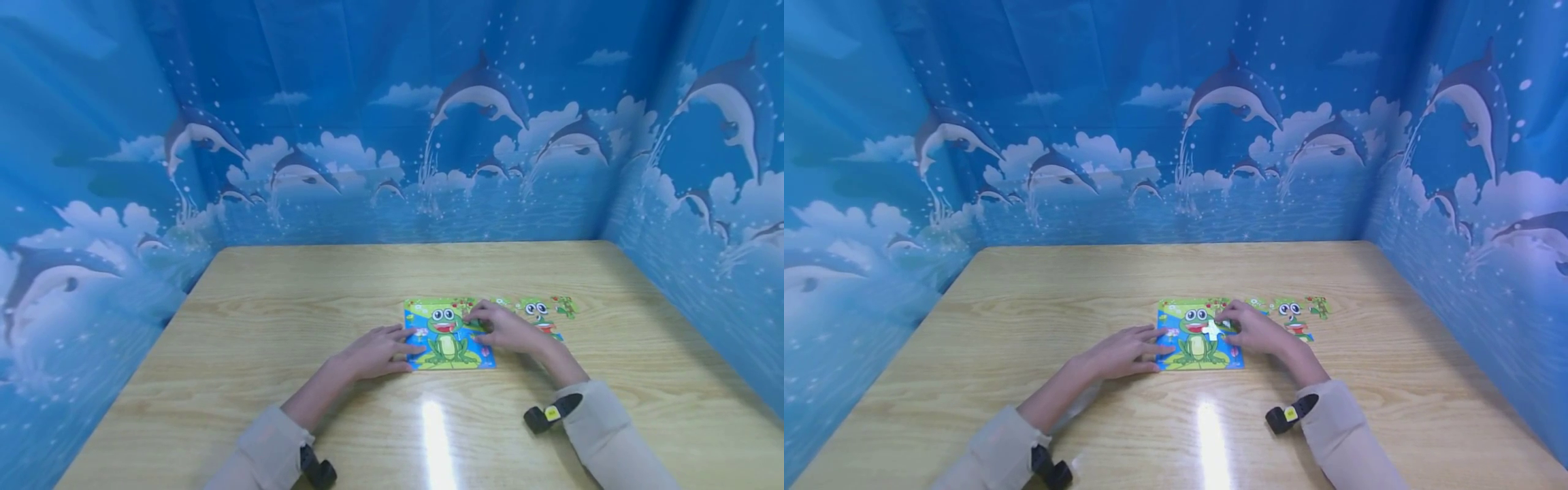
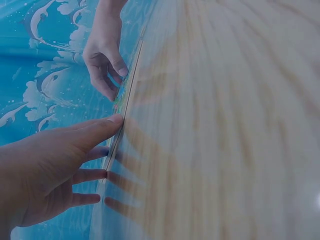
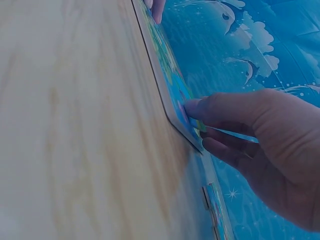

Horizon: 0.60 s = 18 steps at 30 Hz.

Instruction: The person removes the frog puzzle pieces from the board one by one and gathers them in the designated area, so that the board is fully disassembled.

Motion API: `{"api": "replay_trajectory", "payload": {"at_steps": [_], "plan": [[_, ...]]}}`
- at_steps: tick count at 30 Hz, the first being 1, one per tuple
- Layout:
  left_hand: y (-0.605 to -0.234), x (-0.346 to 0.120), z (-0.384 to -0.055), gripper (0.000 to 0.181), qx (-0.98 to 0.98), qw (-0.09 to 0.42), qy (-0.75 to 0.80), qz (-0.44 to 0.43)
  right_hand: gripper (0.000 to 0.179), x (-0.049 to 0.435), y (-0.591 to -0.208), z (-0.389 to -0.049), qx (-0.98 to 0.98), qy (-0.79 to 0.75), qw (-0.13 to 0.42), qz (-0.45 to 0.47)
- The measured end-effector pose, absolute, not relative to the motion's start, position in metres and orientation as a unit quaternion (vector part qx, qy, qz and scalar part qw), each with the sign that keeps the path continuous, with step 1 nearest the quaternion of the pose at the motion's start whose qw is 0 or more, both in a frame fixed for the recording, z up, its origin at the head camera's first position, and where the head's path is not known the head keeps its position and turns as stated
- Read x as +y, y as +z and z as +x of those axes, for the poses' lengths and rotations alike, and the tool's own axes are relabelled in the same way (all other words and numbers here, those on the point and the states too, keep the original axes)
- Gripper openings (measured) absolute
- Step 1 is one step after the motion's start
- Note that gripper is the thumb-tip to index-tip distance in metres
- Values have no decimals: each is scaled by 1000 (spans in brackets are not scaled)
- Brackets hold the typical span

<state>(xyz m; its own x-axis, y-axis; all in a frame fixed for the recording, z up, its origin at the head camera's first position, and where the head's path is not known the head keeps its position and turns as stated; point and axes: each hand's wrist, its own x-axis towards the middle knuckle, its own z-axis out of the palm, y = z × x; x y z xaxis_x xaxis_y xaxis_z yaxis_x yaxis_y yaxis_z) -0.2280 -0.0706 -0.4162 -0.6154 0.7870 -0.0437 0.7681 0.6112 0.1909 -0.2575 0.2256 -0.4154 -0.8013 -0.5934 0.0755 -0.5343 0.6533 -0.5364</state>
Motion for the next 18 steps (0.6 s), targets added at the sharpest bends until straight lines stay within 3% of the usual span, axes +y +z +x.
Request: {"api": "replay_trajectory", "payload": {"at_steps": [18], "plan": [[-416, -71, -228, 46, 895, 58, 73, 437, 42, 230, -414, -263, 898, -282, 83, -329]]}}
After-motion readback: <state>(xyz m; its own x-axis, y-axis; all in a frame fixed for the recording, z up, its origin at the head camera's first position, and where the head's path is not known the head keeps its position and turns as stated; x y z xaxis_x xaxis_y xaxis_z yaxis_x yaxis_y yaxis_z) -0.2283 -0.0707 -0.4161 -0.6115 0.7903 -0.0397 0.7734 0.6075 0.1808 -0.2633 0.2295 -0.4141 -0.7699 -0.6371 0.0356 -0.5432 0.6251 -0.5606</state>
